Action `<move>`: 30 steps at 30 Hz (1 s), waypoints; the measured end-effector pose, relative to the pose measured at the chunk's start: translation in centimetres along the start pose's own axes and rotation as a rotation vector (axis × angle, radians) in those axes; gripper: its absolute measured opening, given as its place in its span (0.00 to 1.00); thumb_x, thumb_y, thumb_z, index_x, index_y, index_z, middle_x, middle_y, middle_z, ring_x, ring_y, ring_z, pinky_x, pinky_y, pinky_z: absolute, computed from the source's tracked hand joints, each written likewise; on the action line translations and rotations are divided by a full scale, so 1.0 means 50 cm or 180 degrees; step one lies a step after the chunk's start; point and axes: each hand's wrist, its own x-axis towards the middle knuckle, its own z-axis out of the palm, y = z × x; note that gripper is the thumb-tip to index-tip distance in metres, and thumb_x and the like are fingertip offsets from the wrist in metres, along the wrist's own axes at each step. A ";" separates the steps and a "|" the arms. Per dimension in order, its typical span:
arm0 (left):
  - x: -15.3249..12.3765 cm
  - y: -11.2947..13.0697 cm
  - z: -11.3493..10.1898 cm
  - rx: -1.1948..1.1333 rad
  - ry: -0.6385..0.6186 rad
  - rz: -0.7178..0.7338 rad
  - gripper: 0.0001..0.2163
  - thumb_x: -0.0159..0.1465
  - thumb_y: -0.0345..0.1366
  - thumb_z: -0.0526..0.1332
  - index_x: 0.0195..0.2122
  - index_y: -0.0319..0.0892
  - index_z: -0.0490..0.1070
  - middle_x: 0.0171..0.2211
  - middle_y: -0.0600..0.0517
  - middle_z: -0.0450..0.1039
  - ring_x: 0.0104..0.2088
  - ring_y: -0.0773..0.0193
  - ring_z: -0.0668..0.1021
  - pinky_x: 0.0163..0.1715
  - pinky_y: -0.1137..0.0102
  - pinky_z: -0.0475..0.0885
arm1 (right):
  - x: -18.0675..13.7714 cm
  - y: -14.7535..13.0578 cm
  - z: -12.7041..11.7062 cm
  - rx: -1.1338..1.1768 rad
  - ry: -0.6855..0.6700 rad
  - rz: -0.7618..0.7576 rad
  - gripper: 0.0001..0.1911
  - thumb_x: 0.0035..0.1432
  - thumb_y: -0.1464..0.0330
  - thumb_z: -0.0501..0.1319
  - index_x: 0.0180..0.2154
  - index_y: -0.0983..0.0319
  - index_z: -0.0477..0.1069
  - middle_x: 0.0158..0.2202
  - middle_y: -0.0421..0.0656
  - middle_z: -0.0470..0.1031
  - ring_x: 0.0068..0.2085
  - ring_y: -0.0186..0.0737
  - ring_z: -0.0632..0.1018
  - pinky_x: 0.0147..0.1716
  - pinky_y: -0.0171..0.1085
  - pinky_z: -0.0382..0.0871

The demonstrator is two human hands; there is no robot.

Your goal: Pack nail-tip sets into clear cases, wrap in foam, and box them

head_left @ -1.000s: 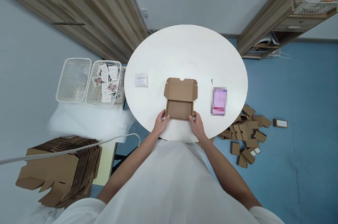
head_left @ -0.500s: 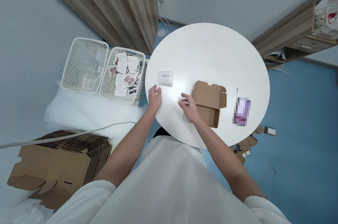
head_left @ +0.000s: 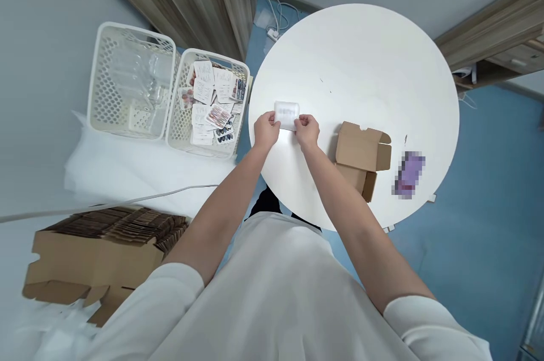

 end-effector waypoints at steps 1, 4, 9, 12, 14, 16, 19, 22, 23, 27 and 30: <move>-0.005 0.000 -0.002 0.0009 -0.0011 0.0032 0.16 0.53 0.27 0.59 0.44 0.37 0.68 0.38 0.48 0.72 0.36 0.65 0.75 0.43 0.68 0.67 | -0.004 0.000 0.000 -0.0007 0.0004 0.0033 0.14 0.52 0.65 0.55 0.41 0.62 0.64 0.37 0.43 0.70 0.39 0.36 0.72 0.42 0.41 0.65; -0.023 -0.008 -0.002 -0.0009 0.0029 0.0029 0.16 0.53 0.27 0.59 0.44 0.37 0.69 0.38 0.48 0.73 0.35 0.65 0.75 0.42 0.68 0.68 | -0.026 0.001 -0.006 -0.0001 -0.0035 0.0167 0.12 0.51 0.66 0.55 0.39 0.62 0.65 0.35 0.42 0.72 0.37 0.36 0.73 0.40 0.41 0.67; -0.074 -0.023 0.004 -0.0264 0.0088 -0.0146 0.17 0.51 0.28 0.60 0.44 0.35 0.69 0.37 0.47 0.74 0.36 0.64 0.75 0.42 0.68 0.69 | -0.082 0.005 -0.038 0.0013 -0.0049 0.0114 0.11 0.49 0.66 0.57 0.36 0.63 0.67 0.34 0.43 0.73 0.36 0.37 0.74 0.40 0.41 0.68; -0.123 -0.005 0.005 -0.0422 0.0156 0.0005 0.17 0.51 0.30 0.61 0.44 0.37 0.70 0.37 0.48 0.74 0.35 0.66 0.75 0.41 0.69 0.70 | -0.126 -0.001 -0.080 0.0190 -0.0075 -0.0062 0.12 0.49 0.64 0.58 0.36 0.62 0.67 0.35 0.43 0.73 0.37 0.36 0.74 0.37 0.39 0.70; -0.164 0.022 0.014 -0.0496 0.0164 0.0191 0.17 0.51 0.31 0.61 0.43 0.38 0.70 0.37 0.48 0.74 0.34 0.66 0.75 0.39 0.70 0.71 | -0.158 -0.004 -0.125 0.0420 -0.0112 -0.0165 0.13 0.49 0.63 0.58 0.36 0.62 0.67 0.36 0.43 0.73 0.36 0.36 0.75 0.34 0.38 0.72; -0.207 0.054 0.036 -0.0536 0.0138 0.0365 0.16 0.51 0.31 0.61 0.42 0.38 0.71 0.37 0.48 0.74 0.34 0.66 0.75 0.37 0.70 0.71 | -0.191 0.002 -0.182 0.0640 -0.0100 -0.0250 0.14 0.48 0.61 0.59 0.36 0.62 0.66 0.36 0.44 0.74 0.36 0.37 0.76 0.33 0.37 0.73; -0.273 0.095 0.096 -0.0542 -0.0052 0.0523 0.16 0.50 0.31 0.62 0.42 0.38 0.71 0.37 0.48 0.74 0.33 0.66 0.75 0.36 0.70 0.72 | -0.233 0.034 -0.280 0.0748 0.0067 -0.0281 0.14 0.48 0.61 0.60 0.36 0.63 0.67 0.36 0.45 0.75 0.37 0.38 0.76 0.36 0.40 0.73; -0.330 0.116 0.170 -0.0463 -0.0350 0.0576 0.16 0.51 0.30 0.61 0.43 0.39 0.70 0.38 0.48 0.73 0.33 0.65 0.75 0.35 0.70 0.72 | -0.259 0.090 -0.369 0.0679 0.0232 -0.0195 0.14 0.47 0.62 0.60 0.36 0.63 0.67 0.36 0.46 0.75 0.36 0.40 0.76 0.34 0.40 0.73; -0.345 0.118 0.191 -0.0423 -0.0474 0.0603 0.16 0.52 0.30 0.60 0.43 0.39 0.70 0.38 0.48 0.73 0.33 0.65 0.75 0.35 0.70 0.72 | -0.265 0.110 -0.393 0.0626 0.0314 -0.0161 0.14 0.47 0.62 0.60 0.36 0.63 0.66 0.35 0.46 0.75 0.36 0.40 0.76 0.32 0.40 0.74; -0.380 0.119 0.246 -0.0110 -0.1016 0.0740 0.14 0.54 0.29 0.57 0.42 0.41 0.71 0.35 0.50 0.75 0.33 0.64 0.76 0.38 0.69 0.71 | -0.270 0.175 -0.450 -0.0022 0.0323 -0.0095 0.12 0.47 0.64 0.59 0.35 0.61 0.65 0.31 0.42 0.74 0.32 0.37 0.75 0.30 0.39 0.72; -0.387 0.113 0.261 0.0296 -0.1220 0.0722 0.13 0.53 0.28 0.56 0.39 0.42 0.72 0.32 0.51 0.76 0.32 0.62 0.76 0.37 0.68 0.70 | -0.263 0.195 -0.459 -0.0715 0.0188 -0.0226 0.08 0.47 0.67 0.57 0.34 0.59 0.64 0.29 0.39 0.73 0.32 0.37 0.74 0.33 0.39 0.69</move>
